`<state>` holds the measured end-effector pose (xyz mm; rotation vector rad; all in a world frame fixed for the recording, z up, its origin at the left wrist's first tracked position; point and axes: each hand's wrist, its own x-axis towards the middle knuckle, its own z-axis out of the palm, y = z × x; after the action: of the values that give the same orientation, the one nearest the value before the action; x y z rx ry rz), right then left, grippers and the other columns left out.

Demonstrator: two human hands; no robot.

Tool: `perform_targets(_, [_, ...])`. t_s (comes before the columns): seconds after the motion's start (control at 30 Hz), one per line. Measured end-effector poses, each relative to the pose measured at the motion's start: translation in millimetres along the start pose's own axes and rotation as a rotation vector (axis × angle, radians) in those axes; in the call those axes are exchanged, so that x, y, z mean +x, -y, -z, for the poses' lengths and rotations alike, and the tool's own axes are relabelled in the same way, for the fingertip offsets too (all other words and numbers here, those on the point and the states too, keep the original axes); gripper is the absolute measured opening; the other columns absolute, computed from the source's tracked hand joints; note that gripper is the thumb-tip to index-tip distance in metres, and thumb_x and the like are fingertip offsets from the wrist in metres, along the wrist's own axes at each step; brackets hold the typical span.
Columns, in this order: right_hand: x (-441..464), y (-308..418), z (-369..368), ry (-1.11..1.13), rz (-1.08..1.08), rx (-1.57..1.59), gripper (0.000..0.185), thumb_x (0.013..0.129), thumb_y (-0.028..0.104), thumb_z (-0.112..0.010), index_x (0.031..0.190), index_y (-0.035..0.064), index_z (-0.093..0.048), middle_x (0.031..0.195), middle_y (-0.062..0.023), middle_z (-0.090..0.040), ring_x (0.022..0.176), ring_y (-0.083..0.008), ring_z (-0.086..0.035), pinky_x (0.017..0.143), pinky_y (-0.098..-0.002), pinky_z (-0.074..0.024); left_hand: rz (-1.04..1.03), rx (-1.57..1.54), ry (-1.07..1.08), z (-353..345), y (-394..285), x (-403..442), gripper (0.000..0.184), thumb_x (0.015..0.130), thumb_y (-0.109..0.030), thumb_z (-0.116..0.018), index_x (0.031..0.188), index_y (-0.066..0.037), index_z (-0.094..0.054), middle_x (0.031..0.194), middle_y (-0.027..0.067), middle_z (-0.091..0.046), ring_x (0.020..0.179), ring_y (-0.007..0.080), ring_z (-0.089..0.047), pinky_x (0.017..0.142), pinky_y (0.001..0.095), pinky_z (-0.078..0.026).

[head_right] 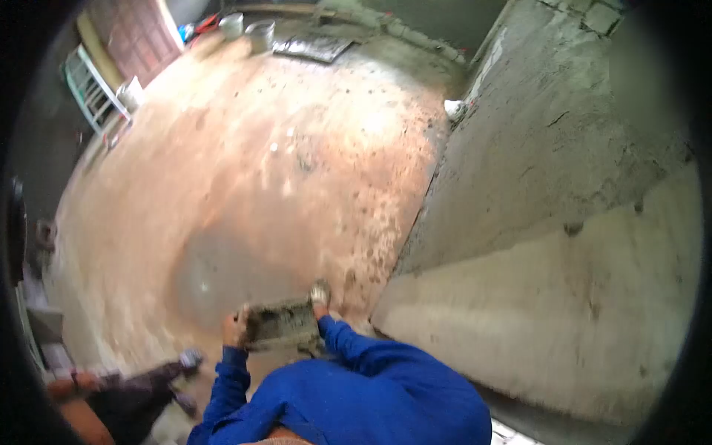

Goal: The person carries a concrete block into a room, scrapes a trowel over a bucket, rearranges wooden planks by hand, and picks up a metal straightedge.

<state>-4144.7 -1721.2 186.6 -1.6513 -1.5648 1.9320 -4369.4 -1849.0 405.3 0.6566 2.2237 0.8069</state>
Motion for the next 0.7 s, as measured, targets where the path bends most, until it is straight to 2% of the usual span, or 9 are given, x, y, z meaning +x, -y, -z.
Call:
perform_targets(0.03, [22, 12, 14, -0.013, -0.018, 0.037, 0.032, 0.085, 0.025, -0.042, 0.083, -0.0021, -0.06, 0.078, -0.0189, -0.06, 0.068, -0.0316, -0.059, 0.059, -0.0403, -0.0461, 0.042, 0.134, -0.01, -13, -1, 33, 0.066, 0.072, -0.06, -0.058, 0.072, 0.006, -0.053, 0.065, 0.0148, -0.054, 0.063, 0.0222, -0.051, 0.06, 0.0352, -0.043])
perform_targets(0.13, [80, 51, 53, -0.043, -0.065, 0.124, 0.033, 0.086, 0.026, -0.042, 0.085, -0.0018, -0.06, 0.079, -0.0185, -0.061, 0.069, -0.0314, -0.059, 0.06, -0.0401, -0.0463, -0.06, 0.073, -0.04, -32, -87, 95, 0.067, 0.071, -0.062, -0.059, 0.071, 0.005, -0.052, 0.064, 0.0142, -0.053, 0.062, 0.0217, -0.05, 0.06, 0.0352, -0.043])
perform_targets(0.3, [145, 111, 121, -0.126, -0.087, 0.246, 0.034, 0.086, 0.028, -0.041, 0.087, -0.0012, -0.059, 0.081, -0.0178, -0.061, 0.07, -0.031, -0.059, 0.061, -0.0396, -0.0467, -0.141, -0.11, 0.169, -79, -142, 200, 0.069, 0.069, -0.063, -0.06, 0.073, 0.006, -0.054, 0.064, 0.0129, -0.053, 0.062, 0.0191, -0.05, 0.059, 0.0359, -0.043])
perform_targets(0.37, [169, 140, 151, -0.171, -0.096, 0.324, 0.034, 0.086, 0.028, -0.041, 0.088, -0.001, -0.059, 0.082, -0.0175, -0.061, 0.07, -0.0309, -0.059, 0.061, -0.0395, -0.0469, -0.102, 0.03, 0.174, -79, -218, 229, 0.068, 0.069, -0.061, -0.06, 0.072, 0.007, -0.054, 0.061, 0.0109, -0.054, 0.058, 0.018, -0.049, 0.056, 0.0358, -0.043])
perform_targets(0.5, [220, 184, 207, -0.263, -0.132, 0.499, 0.035, 0.086, 0.029, -0.04, 0.09, -0.0006, -0.059, 0.084, -0.017, -0.061, 0.071, -0.0306, -0.059, 0.062, -0.0391, -0.0472, -0.181, -0.062, 0.278, -128, -261, 332, 0.067, 0.068, -0.06, -0.062, 0.069, 0.007, -0.055, 0.058, 0.0083, -0.052, 0.051, 0.0182, -0.049, 0.053, 0.0346, -0.043])
perform_targets(0.57, [249, 203, 230, -0.322, -0.16, 0.584, 0.036, 0.087, 0.03, -0.04, 0.091, -0.0003, -0.059, 0.084, -0.0167, -0.061, 0.071, -0.0304, -0.06, 0.062, -0.0389, -0.0474, -0.156, -0.244, 0.499, -135, -321, 366, 0.068, 0.068, -0.06, -0.062, 0.077, 0.007, -0.056, 0.065, 0.0133, -0.057, 0.06, 0.0209, -0.055, 0.058, 0.0359, -0.045])
perform_targets(0.6, [265, 222, 245, -0.355, -0.166, 0.63, 0.036, 0.087, 0.03, -0.04, 0.091, -0.0002, -0.059, 0.085, -0.0166, -0.061, 0.072, -0.0303, -0.06, 0.063, -0.0388, -0.0475, -0.24, 0.104, 0.415, -156, -328, 413, 0.068, 0.069, -0.059, -0.062, 0.084, 0.007, -0.056, 0.078, 0.0187, -0.06, 0.074, 0.0259, -0.059, 0.067, 0.0365, -0.045])
perform_targets(0.63, [281, 235, 260, -0.382, -0.171, 0.663, 0.036, 0.087, 0.03, -0.04, 0.092, -0.0001, -0.059, 0.085, -0.0164, -0.061, 0.072, -0.0303, -0.06, 0.063, -0.0387, -0.0476, -0.312, -0.022, 0.449, -159, -366, 427, 0.071, 0.069, -0.062, -0.059, 0.088, 0.006, -0.056, 0.087, 0.0219, -0.06, 0.085, 0.0303, -0.058, 0.075, 0.0368, -0.045])
perform_targets(0.7, [310, 256, 285, -0.434, -0.186, 0.746, 0.037, 0.087, 0.031, -0.04, 0.093, 0.0001, -0.059, 0.086, -0.0162, -0.061, 0.072, -0.0301, -0.06, 0.063, -0.0386, -0.0477, -0.293, 0.171, 0.532, -172, -414, 470, 0.072, 0.069, -0.063, -0.058, 0.089, 0.006, -0.057, 0.086, 0.022, -0.061, 0.083, 0.031, -0.059, 0.076, 0.0348, -0.045])
